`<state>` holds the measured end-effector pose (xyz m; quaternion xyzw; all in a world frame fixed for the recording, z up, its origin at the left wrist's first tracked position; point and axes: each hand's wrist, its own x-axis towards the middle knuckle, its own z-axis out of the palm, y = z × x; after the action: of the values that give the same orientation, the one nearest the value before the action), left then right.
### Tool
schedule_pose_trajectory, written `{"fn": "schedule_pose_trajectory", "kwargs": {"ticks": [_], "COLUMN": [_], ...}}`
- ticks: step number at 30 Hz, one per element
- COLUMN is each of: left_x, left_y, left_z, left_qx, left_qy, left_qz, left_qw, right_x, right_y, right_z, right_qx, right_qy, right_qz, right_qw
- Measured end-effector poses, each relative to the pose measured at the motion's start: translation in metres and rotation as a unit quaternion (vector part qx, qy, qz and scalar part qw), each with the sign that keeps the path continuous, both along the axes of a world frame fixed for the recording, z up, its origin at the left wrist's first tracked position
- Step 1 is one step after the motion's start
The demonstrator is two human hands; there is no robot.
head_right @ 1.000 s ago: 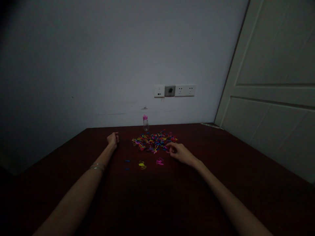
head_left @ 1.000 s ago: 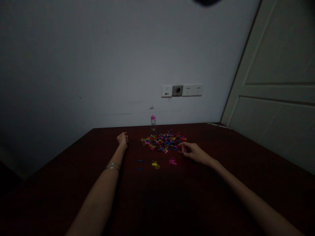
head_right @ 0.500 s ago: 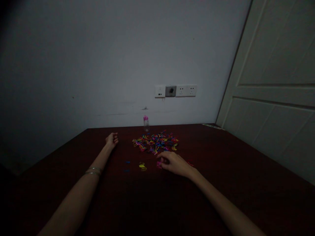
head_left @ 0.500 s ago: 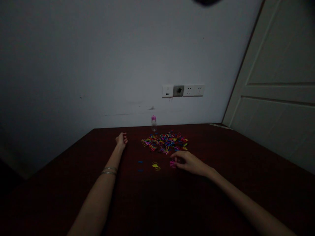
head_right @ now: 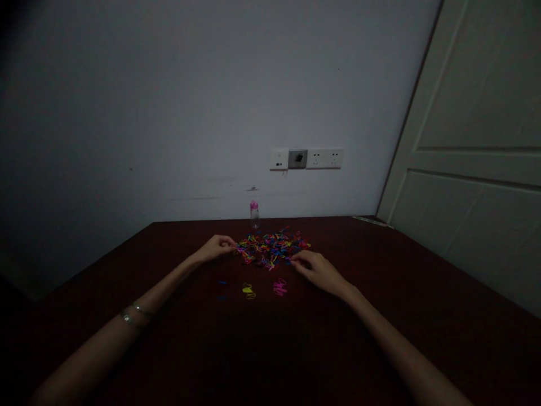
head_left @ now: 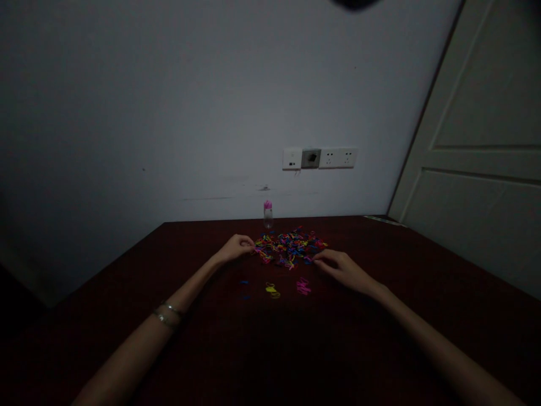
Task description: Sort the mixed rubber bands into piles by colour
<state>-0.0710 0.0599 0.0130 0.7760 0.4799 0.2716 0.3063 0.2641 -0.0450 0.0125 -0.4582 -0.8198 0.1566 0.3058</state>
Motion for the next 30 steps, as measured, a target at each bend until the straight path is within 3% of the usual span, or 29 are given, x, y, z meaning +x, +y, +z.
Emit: {"fn": "schedule_pose_trajectory", "kwargs": {"ticks": [6, 13, 19, 23, 30], "left_x": [0.009, 0.007, 0.014, 0.021, 0.026], "left_y": [-0.025, -0.031, -0.036, -0.04, -0.04], "left_z": [-0.005, -0.021, -0.022, -0.02, -0.019], "left_qx": [0.068, 0.088, 0.11, 0.114, 0.117], "left_qy": [0.127, 0.205, 0.219, 0.221, 0.227], "left_qz": [-0.078, -0.024, -0.019, -0.022, -0.01], "left_qw": [0.986, 0.974, 0.969, 0.968, 0.967], "right_x": [0.02, 0.065, 0.104, 0.11, 0.102], "right_y": [0.016, 0.028, 0.038, 0.038, 0.032], "right_z": [-0.006, -0.023, -0.049, -0.06, -0.058], "right_qx": [0.012, 0.007, -0.004, 0.009, 0.035], "right_qy": [-0.003, -0.023, -0.018, -0.035, -0.069], "right_qz": [-0.03, -0.095, -0.158, -0.177, -0.176], "right_qw": [0.999, 0.995, 0.987, 0.983, 0.981]}}
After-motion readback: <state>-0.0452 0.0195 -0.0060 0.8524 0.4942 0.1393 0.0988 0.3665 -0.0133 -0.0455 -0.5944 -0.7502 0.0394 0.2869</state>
